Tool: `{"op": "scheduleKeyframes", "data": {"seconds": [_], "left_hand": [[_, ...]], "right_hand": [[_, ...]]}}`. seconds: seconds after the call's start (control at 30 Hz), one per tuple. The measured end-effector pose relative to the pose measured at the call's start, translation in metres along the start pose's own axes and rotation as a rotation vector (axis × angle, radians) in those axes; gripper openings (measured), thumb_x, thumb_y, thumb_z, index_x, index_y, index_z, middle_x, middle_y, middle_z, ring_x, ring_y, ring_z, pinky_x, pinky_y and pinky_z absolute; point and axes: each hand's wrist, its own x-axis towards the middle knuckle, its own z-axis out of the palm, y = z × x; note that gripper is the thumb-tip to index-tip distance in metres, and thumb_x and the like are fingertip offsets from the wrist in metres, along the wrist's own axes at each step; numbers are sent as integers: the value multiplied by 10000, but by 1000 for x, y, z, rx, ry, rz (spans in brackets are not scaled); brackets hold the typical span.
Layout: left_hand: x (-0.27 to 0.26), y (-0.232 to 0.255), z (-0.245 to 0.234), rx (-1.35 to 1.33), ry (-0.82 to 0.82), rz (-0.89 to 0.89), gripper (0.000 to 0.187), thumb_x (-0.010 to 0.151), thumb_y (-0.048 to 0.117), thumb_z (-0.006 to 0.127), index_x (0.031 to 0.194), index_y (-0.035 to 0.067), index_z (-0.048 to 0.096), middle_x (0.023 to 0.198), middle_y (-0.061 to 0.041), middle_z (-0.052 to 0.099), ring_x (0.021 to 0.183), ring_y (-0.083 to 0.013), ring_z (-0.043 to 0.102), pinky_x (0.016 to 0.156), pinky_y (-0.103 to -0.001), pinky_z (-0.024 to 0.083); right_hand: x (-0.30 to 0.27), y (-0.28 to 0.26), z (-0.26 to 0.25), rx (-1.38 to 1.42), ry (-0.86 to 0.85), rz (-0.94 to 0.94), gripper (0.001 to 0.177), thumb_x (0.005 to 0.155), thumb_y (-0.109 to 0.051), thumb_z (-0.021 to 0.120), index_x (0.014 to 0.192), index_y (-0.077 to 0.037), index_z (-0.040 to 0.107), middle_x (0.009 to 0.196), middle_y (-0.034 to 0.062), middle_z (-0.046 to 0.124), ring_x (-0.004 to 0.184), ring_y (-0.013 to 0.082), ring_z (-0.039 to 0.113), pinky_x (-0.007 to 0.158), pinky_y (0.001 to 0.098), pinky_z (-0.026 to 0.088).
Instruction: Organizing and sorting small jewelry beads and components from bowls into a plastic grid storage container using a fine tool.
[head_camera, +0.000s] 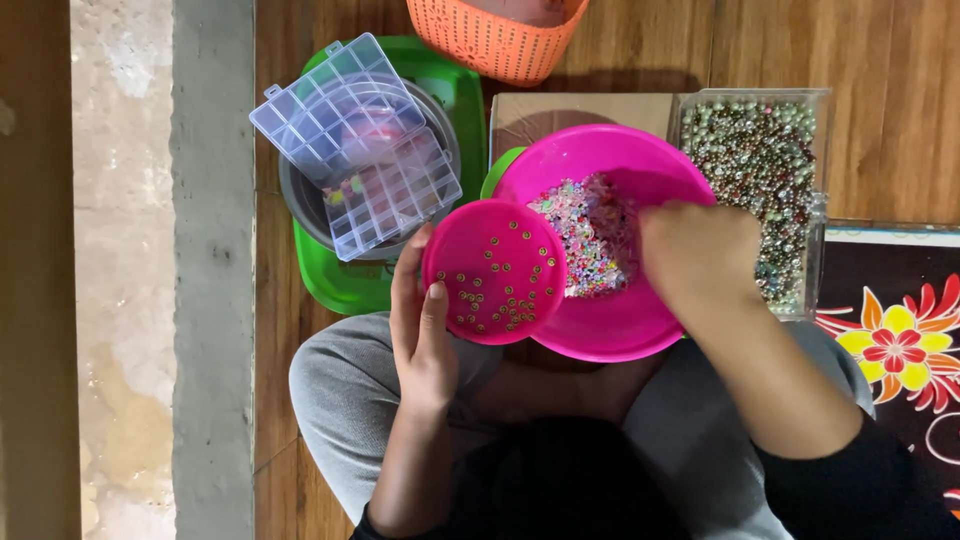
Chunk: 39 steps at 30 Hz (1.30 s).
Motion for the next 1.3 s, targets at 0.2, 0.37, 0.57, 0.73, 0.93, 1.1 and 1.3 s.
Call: {"op": "scheduleKeyframes", "data": {"seconds": [0.2,0.37,0.57,0.73,0.93,1.1,1.3], "left_hand": [[-2,-1,-5,15,-4,-15,468,1097,163,442,1540,15,409,1493,-286,547,1330,-355,568,1115,-505,476],[-4,13,-4,49,-19,-72,490,1039,118,417,1511,-11,384,1588,-211,414,1479,-328,414,1242,-444,314],[-5,14,-7,92,-9,-37,494,1042,138,413,1509,-21,385,1614,-223,392,1523,-350,379,1270,-460,287],[-9,16,-5,65,-14,-51,498,1045,138,411,1517,-17,375,1597,-216,410,1491,-338,411,1249,-455,318],[-10,18,-5,104,3,44,454,1090,133,414,1522,-8,421,1545,-291,488,1396,-442,508,1152,-567,420],[-14,20,-8,114,-6,58,461,1087,126,399,1524,-22,406,1546,-302,479,1414,-476,475,1170,-589,390],[-15,18,-9,132,-9,68,455,1085,108,403,1520,-24,415,1547,-307,476,1410,-493,468,1167,-591,379]], "right_hand": [[-15,-26,-57,199,53,-195,295,968,-165,530,867,-216,802,880,18,785,878,256,780,766,428,616],[-37,7,-29,407,45,-274,208,813,-209,628,960,-230,774,1036,-70,750,964,279,708,813,429,555],[-59,35,-47,176,197,-144,159,858,-319,642,947,-322,773,976,-110,758,921,215,723,733,379,572],[-37,15,-36,105,281,-197,151,820,-266,614,803,-258,764,819,15,719,846,258,682,785,405,525],[-2,-1,-16,82,327,-309,228,902,-369,601,695,-358,695,698,-69,649,850,179,681,834,361,553],[15,-14,-17,185,277,-291,211,900,-402,621,772,-300,754,728,-18,676,845,217,715,830,383,571],[17,-13,-29,487,311,-190,169,918,-384,676,949,-289,813,841,43,751,920,294,743,830,441,583]]}}
